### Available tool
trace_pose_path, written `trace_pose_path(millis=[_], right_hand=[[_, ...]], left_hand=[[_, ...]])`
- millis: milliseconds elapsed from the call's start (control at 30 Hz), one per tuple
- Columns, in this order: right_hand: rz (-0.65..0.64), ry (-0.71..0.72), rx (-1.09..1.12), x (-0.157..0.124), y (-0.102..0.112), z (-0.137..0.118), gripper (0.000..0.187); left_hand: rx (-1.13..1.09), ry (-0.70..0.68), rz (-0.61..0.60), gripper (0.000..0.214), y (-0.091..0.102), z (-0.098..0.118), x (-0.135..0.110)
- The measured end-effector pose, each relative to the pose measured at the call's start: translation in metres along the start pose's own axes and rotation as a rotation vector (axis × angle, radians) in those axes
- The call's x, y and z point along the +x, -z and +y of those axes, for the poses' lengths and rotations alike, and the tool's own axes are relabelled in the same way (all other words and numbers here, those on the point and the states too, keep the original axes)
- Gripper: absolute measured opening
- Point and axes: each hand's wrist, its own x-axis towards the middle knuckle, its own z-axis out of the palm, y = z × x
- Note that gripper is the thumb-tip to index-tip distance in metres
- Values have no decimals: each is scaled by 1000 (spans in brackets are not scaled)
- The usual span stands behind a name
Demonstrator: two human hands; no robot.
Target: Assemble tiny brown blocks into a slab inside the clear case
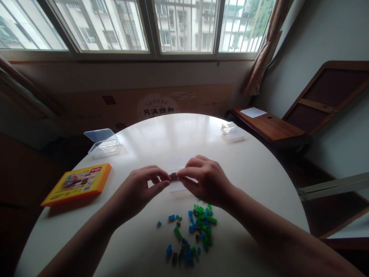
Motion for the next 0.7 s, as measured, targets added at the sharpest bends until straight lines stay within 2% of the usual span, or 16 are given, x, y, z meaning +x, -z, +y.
trace_pose_path(millis=[100,300,467,700], right_hand=[[35,85,23,1,-2,-4,13],[82,130,34,0,-3,-4,11],[105,159,21,-1,0,-4,8],[144,180,-8,0,2,-8,8]], left_hand=[[-142,32,-6,18,-2,4,0],[-359,177,-157,29,-5,8,1],[-486,171,-160,26,-9,6,2],[-518,162,-153,31,-9,8,2]])
